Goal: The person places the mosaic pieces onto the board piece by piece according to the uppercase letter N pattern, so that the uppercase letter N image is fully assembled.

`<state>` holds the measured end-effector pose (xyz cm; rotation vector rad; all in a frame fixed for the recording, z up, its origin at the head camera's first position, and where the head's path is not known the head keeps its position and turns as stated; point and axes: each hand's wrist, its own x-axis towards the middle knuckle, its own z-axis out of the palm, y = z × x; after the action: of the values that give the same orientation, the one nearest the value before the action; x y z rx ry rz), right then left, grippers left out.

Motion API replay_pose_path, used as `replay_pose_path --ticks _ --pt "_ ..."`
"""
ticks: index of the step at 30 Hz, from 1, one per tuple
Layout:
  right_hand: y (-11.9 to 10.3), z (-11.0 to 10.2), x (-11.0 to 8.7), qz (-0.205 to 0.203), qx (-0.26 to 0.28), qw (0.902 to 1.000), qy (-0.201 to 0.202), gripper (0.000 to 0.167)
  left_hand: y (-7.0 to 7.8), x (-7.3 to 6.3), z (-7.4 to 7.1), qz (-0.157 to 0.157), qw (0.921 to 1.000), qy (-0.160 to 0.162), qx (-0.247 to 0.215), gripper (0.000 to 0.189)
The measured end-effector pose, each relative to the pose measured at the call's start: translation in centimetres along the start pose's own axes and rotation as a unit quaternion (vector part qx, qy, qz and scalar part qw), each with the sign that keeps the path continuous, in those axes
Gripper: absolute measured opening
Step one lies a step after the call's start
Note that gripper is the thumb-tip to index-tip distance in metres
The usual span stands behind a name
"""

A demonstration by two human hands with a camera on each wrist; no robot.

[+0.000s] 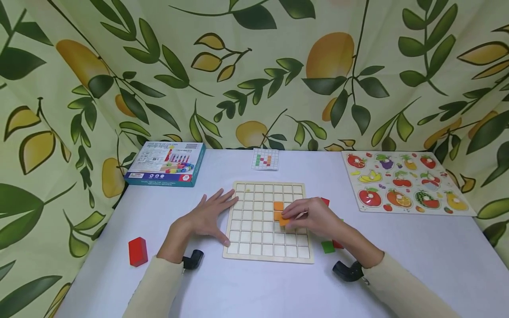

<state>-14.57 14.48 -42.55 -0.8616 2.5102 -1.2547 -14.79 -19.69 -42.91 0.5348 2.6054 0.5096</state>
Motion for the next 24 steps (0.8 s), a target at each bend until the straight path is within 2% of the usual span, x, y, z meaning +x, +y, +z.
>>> replay_pose_path --ticks 12,24 --pt "0.3 2.2 0.4 0.008 -0.016 0.9998 -0.007 0.02 0.0 -0.1 0.2 -0.012 0.9999 -0.001 -0.002 0.125" --pt "-0.1 3.4 0.5 0.006 -0.095 0.9953 0.018 0.018 0.0 -0.1 0.1 -0.01 0.9999 0.003 0.002 0.124"
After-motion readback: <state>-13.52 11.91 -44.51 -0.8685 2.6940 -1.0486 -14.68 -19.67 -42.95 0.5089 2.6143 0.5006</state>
